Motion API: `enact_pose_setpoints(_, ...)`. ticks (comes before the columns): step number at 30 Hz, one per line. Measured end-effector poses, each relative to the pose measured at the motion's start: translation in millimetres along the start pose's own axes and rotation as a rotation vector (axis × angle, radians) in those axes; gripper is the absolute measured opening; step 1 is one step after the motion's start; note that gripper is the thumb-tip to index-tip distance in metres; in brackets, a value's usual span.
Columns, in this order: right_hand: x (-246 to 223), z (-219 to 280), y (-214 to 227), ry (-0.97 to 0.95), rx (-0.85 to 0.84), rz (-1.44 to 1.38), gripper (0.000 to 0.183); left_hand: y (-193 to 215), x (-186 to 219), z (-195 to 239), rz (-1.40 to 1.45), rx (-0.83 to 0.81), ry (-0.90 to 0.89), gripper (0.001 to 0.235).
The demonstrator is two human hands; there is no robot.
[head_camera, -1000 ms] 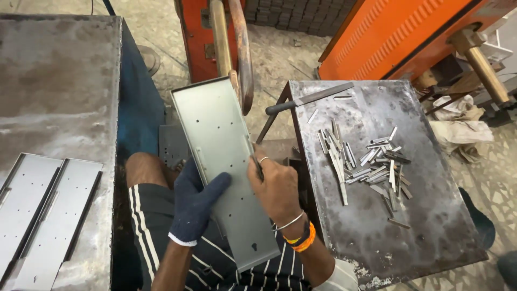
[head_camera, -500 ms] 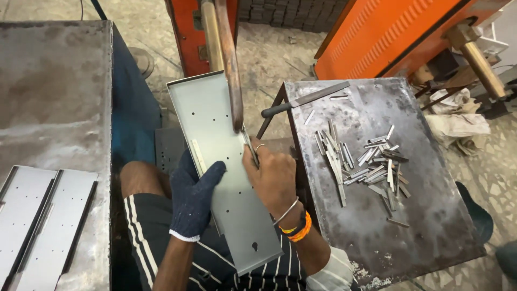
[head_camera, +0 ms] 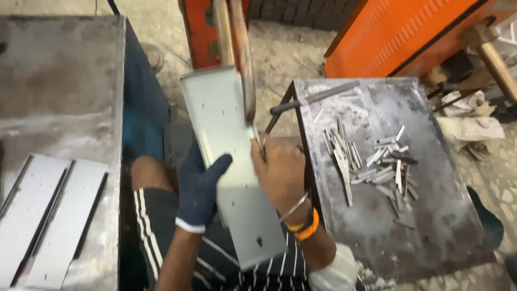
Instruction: The person sits at a press machine in a metal workshop, picks small metal strips from a side table one at a time, and positions each strip on a sheet-metal panel held in the machine, producing sparks as the pieces are welded on. Finished panels are stacked on the adjacent table.
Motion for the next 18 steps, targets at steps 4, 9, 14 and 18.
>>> enact_pose_setpoints(4, -10, -5, 18, -0.019, -0.072, -0.103, 0.034, -3, -3, -14, 0.026, 0.016, 0.024, 0.042)
enact_pose_setpoints(9, -6, -9, 18, 0.009, -0.149, -0.166, 0.041, 0, -8, -46, -0.014, 0.013, 0.059, 0.046)
enact_pose_setpoints(14, -13, -12, 8, 0.011, -0.266, -0.230, 0.042, 2, -4, -68, -0.019, -0.021, -0.036, 0.041)
enact_pose_setpoints(18, -13, -10, 7, 0.114, -0.155, -0.278, 0.042, 4, -2, -72, 0.010, -0.015, -0.050, 0.040)
Point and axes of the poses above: each hand's wrist, its own z-axis away from the middle knuckle, its own y-axis out of the back of the hand, x = y × z, the point moved 10 cm from there along -z, towards the middle knuckle, and after that the axes turned 14 degrees about -y, right-handed, at the moved point
